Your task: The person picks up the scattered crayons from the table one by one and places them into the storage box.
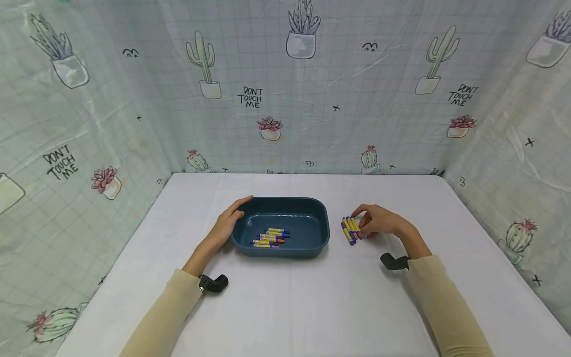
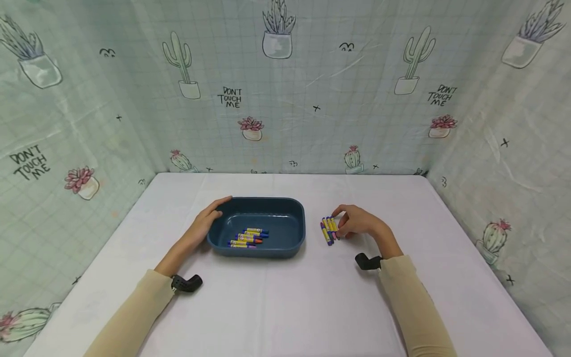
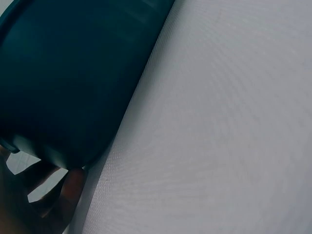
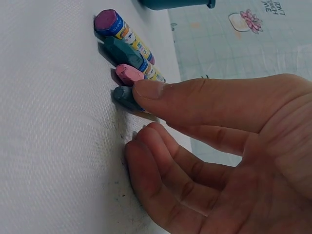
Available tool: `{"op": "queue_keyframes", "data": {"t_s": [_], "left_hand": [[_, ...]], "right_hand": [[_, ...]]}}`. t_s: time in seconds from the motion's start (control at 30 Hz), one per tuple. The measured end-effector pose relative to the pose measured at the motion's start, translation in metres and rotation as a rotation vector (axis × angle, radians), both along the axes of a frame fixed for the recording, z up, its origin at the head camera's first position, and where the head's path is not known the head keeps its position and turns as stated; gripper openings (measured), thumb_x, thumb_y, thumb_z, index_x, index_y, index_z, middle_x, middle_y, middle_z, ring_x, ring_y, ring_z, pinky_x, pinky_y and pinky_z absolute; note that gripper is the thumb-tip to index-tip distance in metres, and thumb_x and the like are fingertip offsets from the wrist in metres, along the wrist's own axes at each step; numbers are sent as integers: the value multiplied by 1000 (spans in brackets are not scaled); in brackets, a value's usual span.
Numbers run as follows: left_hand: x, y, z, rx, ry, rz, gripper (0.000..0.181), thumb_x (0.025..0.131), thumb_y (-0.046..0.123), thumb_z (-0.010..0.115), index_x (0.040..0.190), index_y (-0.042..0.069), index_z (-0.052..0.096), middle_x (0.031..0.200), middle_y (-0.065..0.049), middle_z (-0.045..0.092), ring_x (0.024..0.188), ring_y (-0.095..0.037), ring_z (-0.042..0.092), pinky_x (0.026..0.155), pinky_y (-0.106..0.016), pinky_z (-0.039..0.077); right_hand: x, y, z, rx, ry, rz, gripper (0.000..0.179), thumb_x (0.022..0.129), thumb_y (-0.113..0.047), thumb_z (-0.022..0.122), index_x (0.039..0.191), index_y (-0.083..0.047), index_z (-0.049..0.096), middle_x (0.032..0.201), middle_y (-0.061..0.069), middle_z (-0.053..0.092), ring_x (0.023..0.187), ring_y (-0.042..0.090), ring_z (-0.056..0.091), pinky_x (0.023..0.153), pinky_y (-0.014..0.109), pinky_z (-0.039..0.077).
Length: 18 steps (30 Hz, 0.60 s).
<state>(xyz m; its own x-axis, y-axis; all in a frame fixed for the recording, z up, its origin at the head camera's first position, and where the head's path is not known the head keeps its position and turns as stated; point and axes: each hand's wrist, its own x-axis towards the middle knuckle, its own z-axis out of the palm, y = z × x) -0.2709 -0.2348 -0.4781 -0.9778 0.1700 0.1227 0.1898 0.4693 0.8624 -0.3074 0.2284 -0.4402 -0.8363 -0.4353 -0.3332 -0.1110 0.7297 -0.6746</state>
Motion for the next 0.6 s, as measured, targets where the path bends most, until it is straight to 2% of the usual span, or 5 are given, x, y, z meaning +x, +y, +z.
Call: {"op": "queue_keyframes", "data": {"t_s": [0.6], "left_hand": [[-1,0,0,0,8,-2,52,107,19,37,158,27,44,168,-3,37,160,-32,24,128,-62,17]], "right_hand": [[3,-6,2,-24,-20,-23,65,86,0,73,141,1,37,107,19,62,90,24,62,81,36,63]]}}
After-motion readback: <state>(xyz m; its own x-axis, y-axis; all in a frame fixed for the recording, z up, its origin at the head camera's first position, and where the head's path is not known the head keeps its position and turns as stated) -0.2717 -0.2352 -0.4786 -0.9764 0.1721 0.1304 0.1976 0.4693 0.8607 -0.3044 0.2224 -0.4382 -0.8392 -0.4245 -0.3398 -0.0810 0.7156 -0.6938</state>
